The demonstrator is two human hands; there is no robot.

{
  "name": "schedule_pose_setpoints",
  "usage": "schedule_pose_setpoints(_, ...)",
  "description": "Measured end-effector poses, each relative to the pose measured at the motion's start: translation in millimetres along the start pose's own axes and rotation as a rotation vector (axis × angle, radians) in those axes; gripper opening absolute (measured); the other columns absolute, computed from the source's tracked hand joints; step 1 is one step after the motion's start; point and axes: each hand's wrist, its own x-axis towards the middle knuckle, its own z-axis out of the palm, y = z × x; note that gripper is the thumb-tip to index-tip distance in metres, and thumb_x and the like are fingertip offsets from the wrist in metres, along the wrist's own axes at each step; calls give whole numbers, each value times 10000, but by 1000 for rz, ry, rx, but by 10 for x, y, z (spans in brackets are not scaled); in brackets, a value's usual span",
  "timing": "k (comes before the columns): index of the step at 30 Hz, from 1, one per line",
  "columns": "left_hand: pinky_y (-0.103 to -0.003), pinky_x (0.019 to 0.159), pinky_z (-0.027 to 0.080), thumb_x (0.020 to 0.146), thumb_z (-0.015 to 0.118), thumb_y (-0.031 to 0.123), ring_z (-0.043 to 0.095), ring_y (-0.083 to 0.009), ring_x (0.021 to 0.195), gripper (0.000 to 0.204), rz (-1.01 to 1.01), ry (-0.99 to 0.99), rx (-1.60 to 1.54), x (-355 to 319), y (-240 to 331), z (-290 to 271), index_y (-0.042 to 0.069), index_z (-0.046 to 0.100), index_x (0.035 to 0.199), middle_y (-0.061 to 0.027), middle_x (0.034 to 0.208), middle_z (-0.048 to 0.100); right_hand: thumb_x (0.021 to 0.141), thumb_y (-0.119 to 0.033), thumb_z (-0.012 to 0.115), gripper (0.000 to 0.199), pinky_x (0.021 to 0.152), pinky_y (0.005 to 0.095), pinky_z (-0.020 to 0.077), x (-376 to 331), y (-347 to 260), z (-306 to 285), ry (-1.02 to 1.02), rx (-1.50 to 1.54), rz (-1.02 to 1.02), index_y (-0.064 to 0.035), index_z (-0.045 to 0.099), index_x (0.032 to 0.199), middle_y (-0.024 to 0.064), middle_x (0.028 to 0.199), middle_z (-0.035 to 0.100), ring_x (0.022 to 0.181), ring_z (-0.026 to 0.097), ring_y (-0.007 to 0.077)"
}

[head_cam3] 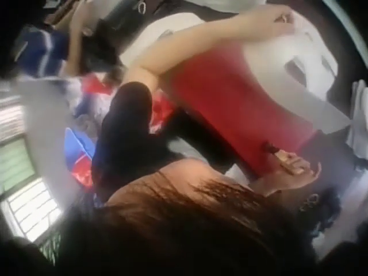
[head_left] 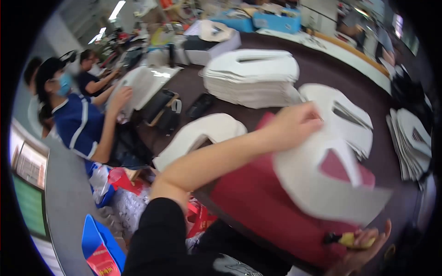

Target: Applying glue to white shoe upper components using a handheld brush at a factory workstation.

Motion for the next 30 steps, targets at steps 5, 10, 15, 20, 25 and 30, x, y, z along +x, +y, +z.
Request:
schedule_pose_setpoints(5, -344, 734, 479, 877, 613, 150, 616, -253, 857, 140, -132, -183, 715, -1098, -421, -78, 75, 580, 990, -73, 946, 659, 1056, -319, 337, 476, 652, 254, 483, 141, 33, 98, -181, 98, 72, -37, 324, 1440, -41, 544, 413, 456, 414, 60)
schedule_pose_setpoints(10, -383, 938, 419, 806, 687, 169, 529, -262, 1122, 308, 460, -225, 594, -1203, -313, 591, 89, 602, 1091, -51, 1187, 584, 1061, -300, 327, 333, 542, 237, 431, 106, -189, -33, -128, -22, 176, -52, 517, 1175, -55, 499, 335, 414, 356, 44)
schedule_pose_setpoints(15, -382, 967, 404, 769, 734, 247, 520, -275, 1145, 310, 531, -547, 405, -1264, -199, 999, 121, 627, 1031, -27, 1214, 582, 1069, -287, 306, 300, 473, 235, 395, -184, -443, 380, -496, -60, -24, -70, 513, 1059, -66, 493, 324, 386, 337, 48)
schedule_pose_setpoints(20, -420, 968, 383, 767, 734, 211, 504, -269, 1125, 186, 454, -573, 325, -1367, -155, 1060, 119, 635, 895, -33, 1183, 580, 1058, -293, 342, 336, 456, 222, 354, -523, -287, 467, -542, -360, 147, -49, 552, 963, -25, 524, 444, 432, 374, 71)
schedule_pose_setpoints(25, -447, 968, 354, 762, 708, 131, 479, -268, 1115, 108, 361, -469, 248, -1461, -86, 1160, 105, 607, 790, -45, 1156, 571, 1023, -197, 416, 238, 461, 227, 348, -467, -266, 499, -607, -215, 123, -36, 565, 929, 4, 551, 486, 456, 371, 72)
schedule_pose_setpoints(30, -446, 975, 332, 742, 665, 60, 464, -275, 1126, 88, 247, -443, 247, -1496, -74, 1238, 98, 586, 745, -54, 1154, 565, 1069, -280, 331, 264, 385, 260, 347, -452, -497, 499, -703, -397, 194, -78, 470, 969, -30, 463, 372, 342, 363, 112)
